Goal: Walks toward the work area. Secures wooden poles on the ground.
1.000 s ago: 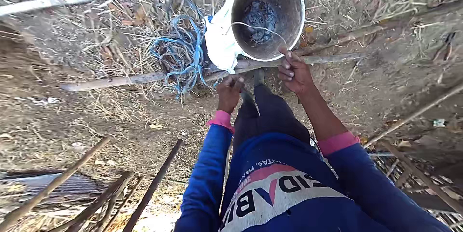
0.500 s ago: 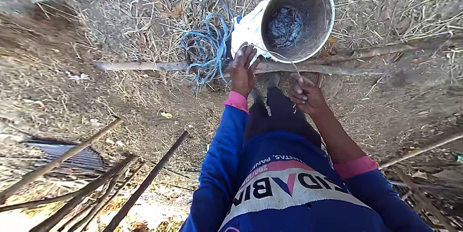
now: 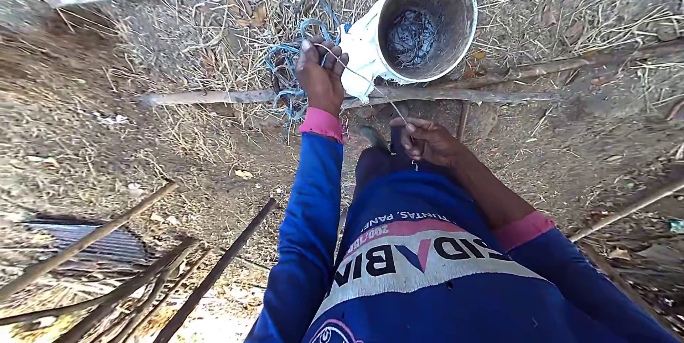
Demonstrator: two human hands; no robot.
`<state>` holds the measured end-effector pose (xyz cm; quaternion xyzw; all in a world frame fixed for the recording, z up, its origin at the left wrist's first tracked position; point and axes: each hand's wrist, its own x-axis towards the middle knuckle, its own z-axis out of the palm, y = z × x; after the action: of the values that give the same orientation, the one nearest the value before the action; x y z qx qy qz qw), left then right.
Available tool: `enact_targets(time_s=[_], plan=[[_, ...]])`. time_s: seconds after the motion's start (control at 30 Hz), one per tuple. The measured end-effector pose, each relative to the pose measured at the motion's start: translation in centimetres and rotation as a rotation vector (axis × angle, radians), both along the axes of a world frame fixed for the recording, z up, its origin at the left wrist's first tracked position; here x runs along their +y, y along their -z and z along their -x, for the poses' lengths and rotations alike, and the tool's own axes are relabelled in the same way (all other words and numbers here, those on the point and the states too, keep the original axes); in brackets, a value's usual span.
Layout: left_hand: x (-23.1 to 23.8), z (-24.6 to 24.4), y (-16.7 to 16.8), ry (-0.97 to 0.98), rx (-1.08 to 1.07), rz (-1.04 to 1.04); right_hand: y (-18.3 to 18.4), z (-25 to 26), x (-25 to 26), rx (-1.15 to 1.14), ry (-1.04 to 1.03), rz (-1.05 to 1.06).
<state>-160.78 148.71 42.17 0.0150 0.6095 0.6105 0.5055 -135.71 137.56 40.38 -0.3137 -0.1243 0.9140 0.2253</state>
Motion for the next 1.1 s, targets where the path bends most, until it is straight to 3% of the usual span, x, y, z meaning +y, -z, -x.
enact_targets(time_s=[0.37, 0.53, 0.57, 0.63, 0.7, 0.73, 0.83, 0.93, 1.1], plan=[[-0.4, 0.7, -4.3, -0.054, 0.052, -0.165, -1.9, 1.4, -3.1, 0.053, 0.068, 0.064], [-0.4, 2.1, -4.9, 0.058, 0.131, -0.247, -3.2, 2.3, -3.7, 0.091, 0.002, 0.036], [-0.3, 1.9, -5.9, 0.084, 0.203, -0.194, -3.6, 2.5, -3.9, 0.092, -0.018, 0.037], [1.7, 0.2, -10.8, 0.133, 0.352, 0.256, -4.3, 2.6, -3.8, 0.110, -0.070, 0.026], [0.1, 2.9, -7.5, 0.282, 0.416, -0.216, -5.1, 2.5, -3.8, 0.121, -0.125, -0.015], [0.2, 3.6, -6.8, 0.354, 0.431, -0.279, -5.4, 2.5, -3.8, 0.109, -0.150, -0.045], [1.2, 4.2, -4.9, 0.510, 0.530, -0.166, -5.2, 2.2, -3.1, -0.043, -0.233, -0.191], [2.0, 4.1, -4.0, 0.461, 0.555, -0.121, -4.0, 1.2, -1.2, 0.027, -0.171, -0.137], [1.5, 4.6, -5.8, 0.267, 0.336, -0.185, -3.8, -0.2, -0.4, 0.158, -0.088, -0.019]])
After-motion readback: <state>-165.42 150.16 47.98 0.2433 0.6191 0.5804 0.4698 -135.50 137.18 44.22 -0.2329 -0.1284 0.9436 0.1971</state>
